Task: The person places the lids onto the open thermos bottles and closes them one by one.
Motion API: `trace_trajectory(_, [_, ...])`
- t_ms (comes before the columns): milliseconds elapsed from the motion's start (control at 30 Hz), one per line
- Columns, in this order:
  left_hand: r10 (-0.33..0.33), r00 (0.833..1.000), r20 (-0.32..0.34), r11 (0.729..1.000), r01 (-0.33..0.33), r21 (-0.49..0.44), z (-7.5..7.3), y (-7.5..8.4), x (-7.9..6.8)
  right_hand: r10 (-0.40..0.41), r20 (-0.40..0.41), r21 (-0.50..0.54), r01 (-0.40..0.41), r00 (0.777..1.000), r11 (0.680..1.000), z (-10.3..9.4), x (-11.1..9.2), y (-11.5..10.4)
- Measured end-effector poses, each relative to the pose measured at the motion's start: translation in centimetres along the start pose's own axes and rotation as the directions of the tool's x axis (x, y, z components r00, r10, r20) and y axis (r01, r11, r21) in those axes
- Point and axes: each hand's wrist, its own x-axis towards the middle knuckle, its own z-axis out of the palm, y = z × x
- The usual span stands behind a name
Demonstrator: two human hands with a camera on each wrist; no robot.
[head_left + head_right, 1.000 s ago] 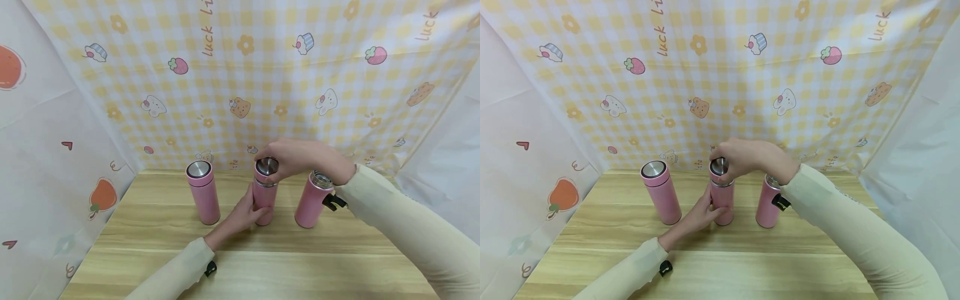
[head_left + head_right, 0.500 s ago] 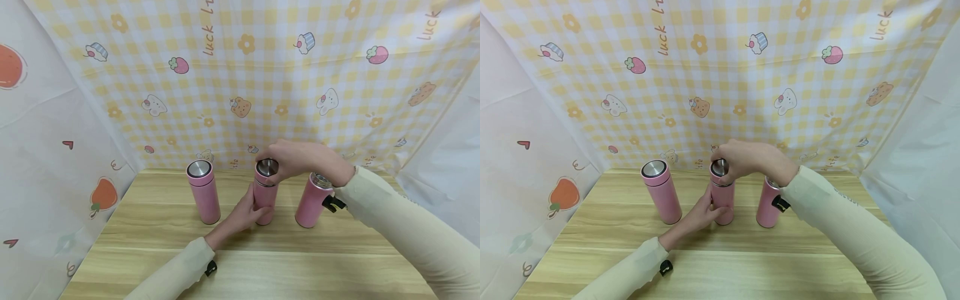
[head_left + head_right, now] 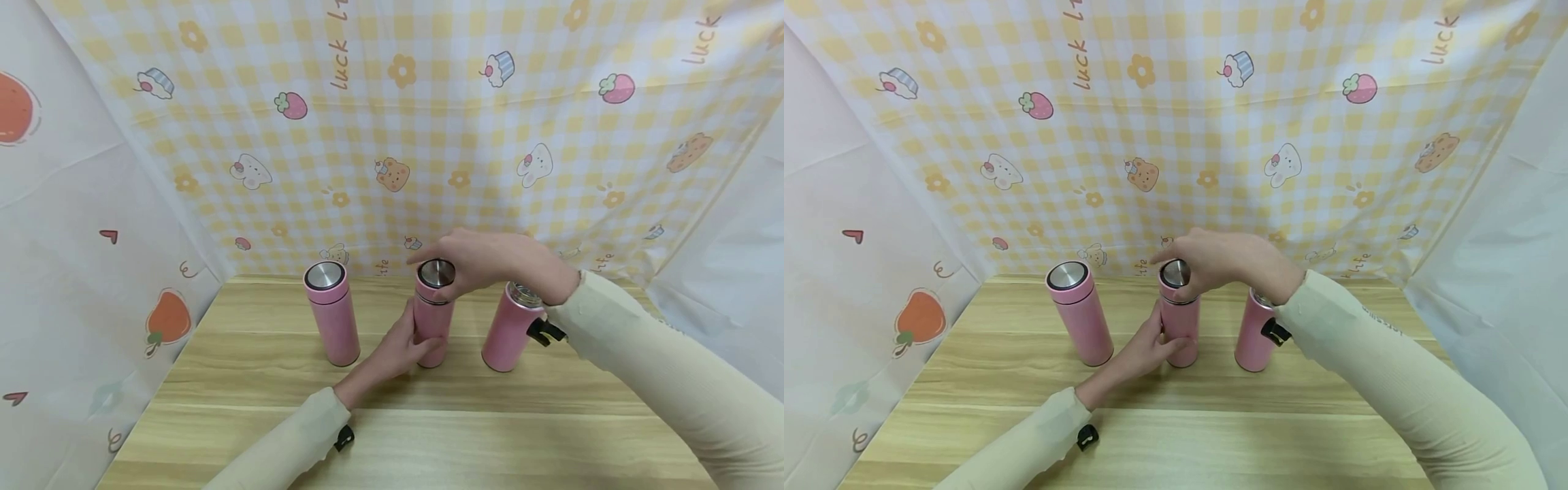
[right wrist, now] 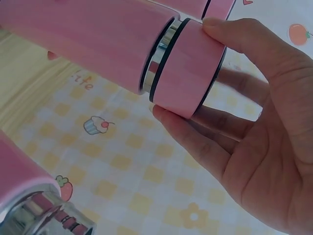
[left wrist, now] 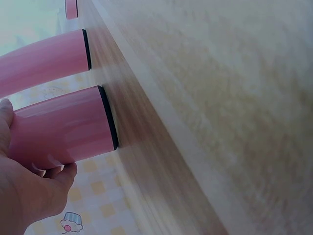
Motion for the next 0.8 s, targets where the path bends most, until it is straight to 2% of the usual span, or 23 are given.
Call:
trace_trajectory(167, [0.003,1.0,-0.003,1.0,-0.003,0.005,-0.06,0.0,0.01,-0.072,-0.012,-0.014,0.072,0.997,0.997,0.11,-0.19,0.22])
trace_trajectory(267, [-0.004,1.0,-0.003,1.0,0.004,0.014,-0.06,-0.02,0.03,-0.045,0.008,0.019,0.045,0.999,0.999,0.02,-0.26,0.1])
trace_trajectory(400, [-0.01,1.0,0.002,1.0,0.01,0.026,-0.04,0.01,-0.01,0.034,0.06,0.045,-0.037,0.998,0.998,-0.21,-0.32,-0.28])
trace_trajectory(633, [0.007,1.0,0.0,0.999,-0.007,0.034,-0.08,0.13,-0.08,0.02,0.062,0.017,-0.021,0.998,1.0,-0.33,-0.28,-0.21])
trace_trajectory(800, [-0.005,1.0,-0.002,0.999,0.005,0.036,-0.06,0.14,-0.07,0.017,0.061,0.021,-0.019,0.998,1.0,-0.41,-0.22,-0.12])
